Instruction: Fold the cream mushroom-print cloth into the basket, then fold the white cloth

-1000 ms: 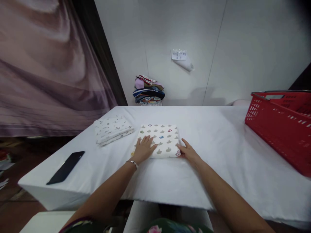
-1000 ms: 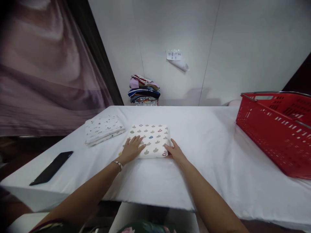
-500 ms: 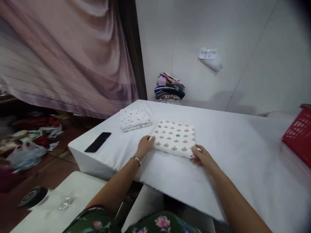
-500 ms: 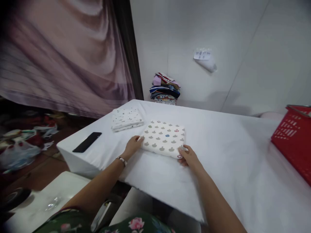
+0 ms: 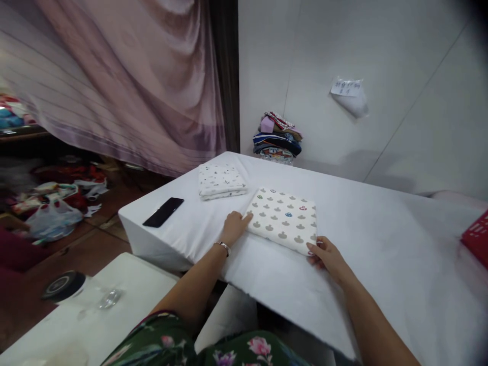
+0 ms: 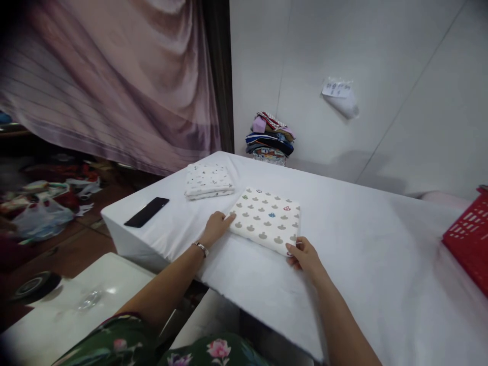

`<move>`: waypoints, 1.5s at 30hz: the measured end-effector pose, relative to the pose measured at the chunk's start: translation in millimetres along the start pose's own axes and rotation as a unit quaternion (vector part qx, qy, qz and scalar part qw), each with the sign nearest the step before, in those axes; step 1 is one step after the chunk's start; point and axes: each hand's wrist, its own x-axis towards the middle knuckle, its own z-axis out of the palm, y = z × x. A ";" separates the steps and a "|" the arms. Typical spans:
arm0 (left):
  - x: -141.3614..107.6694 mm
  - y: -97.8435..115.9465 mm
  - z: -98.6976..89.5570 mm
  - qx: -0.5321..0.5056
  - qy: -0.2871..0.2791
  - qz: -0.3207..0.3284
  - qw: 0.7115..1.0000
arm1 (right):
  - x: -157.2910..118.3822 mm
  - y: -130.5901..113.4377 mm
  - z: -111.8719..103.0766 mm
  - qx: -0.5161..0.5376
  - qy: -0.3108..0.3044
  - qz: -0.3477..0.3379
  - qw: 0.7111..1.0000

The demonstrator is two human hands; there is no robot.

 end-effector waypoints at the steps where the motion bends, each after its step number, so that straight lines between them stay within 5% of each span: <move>1: -0.3 -0.2 0.1 0.002 0.003 0.001 1.000 | -0.4 -0.1 0.1 -0.008 0.002 -0.001 1.000; 22: -3.5 6.6 -0.9 0.094 -0.003 0.023 0.995 | -2.1 1.5 2.8 -0.219 0.035 -0.026 0.975; 27: 6.4 8.1 -9.2 0.065 -0.030 0.005 0.997 | -2.7 -19.7 -4.8 -0.383 0.114 -0.045 0.916; 30: 9.8 10.8 -7.1 0.073 -0.029 0.017 0.997 | 5.4 -36.2 5.7 -0.429 0.152 -0.170 0.874; 33: 10.2 11.1 -2.7 0.079 -0.026 0.025 0.996 | 20.1 -39.8 23.9 -0.474 0.102 -0.266 0.833; 37: 10.3 6.2 0.7 0.086 -0.023 0.034 0.995 | 36.0 -23.3 37.9 -0.550 0.022 -0.215 0.807; 45: 27.3 12.2 -10.7 0.086 -0.056 0.047 0.994 | 39.1 -11.5 36.3 -0.592 0.019 -0.204 0.779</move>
